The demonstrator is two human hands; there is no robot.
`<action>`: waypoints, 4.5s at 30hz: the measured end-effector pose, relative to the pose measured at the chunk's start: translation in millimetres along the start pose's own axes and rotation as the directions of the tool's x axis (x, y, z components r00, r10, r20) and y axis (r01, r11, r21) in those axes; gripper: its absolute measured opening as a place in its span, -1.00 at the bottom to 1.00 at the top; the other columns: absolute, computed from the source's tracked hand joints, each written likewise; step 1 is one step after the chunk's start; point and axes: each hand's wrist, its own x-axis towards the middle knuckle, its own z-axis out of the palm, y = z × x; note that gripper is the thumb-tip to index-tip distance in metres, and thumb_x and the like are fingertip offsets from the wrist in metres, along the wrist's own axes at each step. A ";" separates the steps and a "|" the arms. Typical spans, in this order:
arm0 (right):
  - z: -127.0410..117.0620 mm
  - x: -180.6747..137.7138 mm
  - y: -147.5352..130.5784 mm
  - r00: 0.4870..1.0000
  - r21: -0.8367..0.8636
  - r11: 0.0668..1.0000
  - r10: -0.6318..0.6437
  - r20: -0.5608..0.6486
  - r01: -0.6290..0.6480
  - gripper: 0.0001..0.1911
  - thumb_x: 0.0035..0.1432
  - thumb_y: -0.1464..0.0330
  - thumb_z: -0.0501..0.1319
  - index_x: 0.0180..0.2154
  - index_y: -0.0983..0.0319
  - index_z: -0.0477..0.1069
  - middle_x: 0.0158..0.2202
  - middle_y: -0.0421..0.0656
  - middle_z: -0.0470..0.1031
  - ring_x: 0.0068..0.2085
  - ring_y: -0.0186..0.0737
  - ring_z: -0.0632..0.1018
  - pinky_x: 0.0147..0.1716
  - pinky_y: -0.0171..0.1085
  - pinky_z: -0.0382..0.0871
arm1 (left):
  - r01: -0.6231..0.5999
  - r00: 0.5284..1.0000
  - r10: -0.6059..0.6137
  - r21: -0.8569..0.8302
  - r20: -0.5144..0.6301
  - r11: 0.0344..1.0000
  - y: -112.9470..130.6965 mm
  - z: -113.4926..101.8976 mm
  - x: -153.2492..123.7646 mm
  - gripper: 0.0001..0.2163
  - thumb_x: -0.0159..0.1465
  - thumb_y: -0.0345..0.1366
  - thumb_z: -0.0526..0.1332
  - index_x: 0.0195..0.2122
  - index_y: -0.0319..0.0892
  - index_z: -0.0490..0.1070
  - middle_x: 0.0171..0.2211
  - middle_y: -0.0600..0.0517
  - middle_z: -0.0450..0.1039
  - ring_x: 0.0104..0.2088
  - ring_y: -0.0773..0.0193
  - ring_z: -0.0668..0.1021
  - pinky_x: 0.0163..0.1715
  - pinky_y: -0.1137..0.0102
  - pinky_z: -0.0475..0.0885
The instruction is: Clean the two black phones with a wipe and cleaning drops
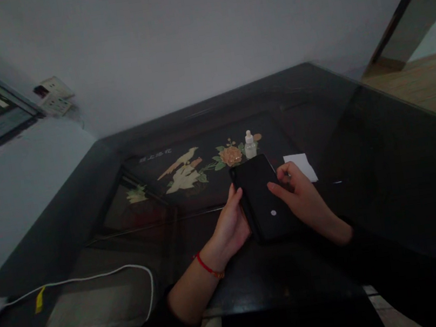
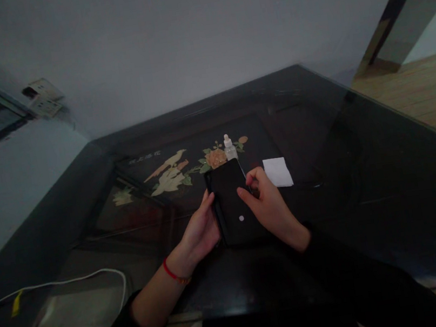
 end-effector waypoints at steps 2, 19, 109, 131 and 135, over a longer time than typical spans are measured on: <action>0.0 -0.2 0.1 1.000 -0.015 1.000 -0.005 0.000 0.005 -0.80 0.08 0.28 0.17 -0.36 0.14 0.12 -0.52 -0.32 0.16 -0.52 -0.33 0.27 -0.56 -0.33 0.11 | -0.003 1.000 0.003 -0.012 0.002 1.000 -0.8 0.2 -0.7 -0.63 0.33 -0.35 0.08 0.16 0.03 0.23 0.04 0.02 0.44 -0.06 0.23 0.54 0.05 0.20 0.38; 3.4 -1.6 10.5 0.992 -0.189 0.982 0.004 0.130 0.020 -0.82 0.13 0.25 0.11 -0.30 0.14 0.09 -0.51 -0.28 0.25 -0.51 -0.25 0.34 -0.52 -0.29 0.13 | 0.004 1.000 -0.005 0.073 0.023 0.997 -7.4 -2.2 0.0 -0.52 0.21 -0.33 0.24 0.14 0.07 0.19 -0.04 0.03 0.47 -0.11 0.21 0.55 -0.02 0.22 0.41; -23.8 21.7 2.7 0.907 0.478 0.780 0.273 0.320 -0.403 -0.66 -0.05 0.10 0.36 -0.35 0.23 0.50 -0.40 -0.19 0.53 -0.42 -0.35 0.47 -0.41 -0.36 0.34 | -0.177 0.972 0.105 0.356 0.212 0.917 -7.8 -5.5 5.3 -0.30 0.11 -0.35 0.36 0.26 -0.09 0.11 0.22 -0.06 0.29 0.22 0.05 0.32 0.21 0.22 0.21; -18.8 18.2 -1.6 0.994 0.189 0.978 0.077 0.075 -0.090 -0.71 0.09 0.14 0.22 -0.40 0.25 0.47 -0.44 -0.20 0.47 -0.39 -0.28 0.43 -0.41 -0.30 0.27 | -0.285 0.957 0.226 0.427 0.184 0.858 -16.1 3.2 -1.9 -0.28 0.18 -0.36 0.30 0.29 -0.02 -0.06 0.33 0.01 0.08 0.27 0.22 0.23 0.26 0.31 0.13; -17.5 19.3 2.9 0.988 0.214 0.966 0.131 0.087 -0.147 -0.71 0.12 0.16 0.20 -0.27 0.25 0.48 -0.34 -0.15 0.50 -0.32 -0.25 0.48 -0.38 -0.29 0.33 | -0.288 0.957 0.244 0.466 0.154 0.836 -15.4 1.9 0.2 -0.28 0.16 -0.35 0.31 0.27 0.01 -0.06 0.29 0.00 0.15 0.21 0.21 0.31 0.20 0.31 0.22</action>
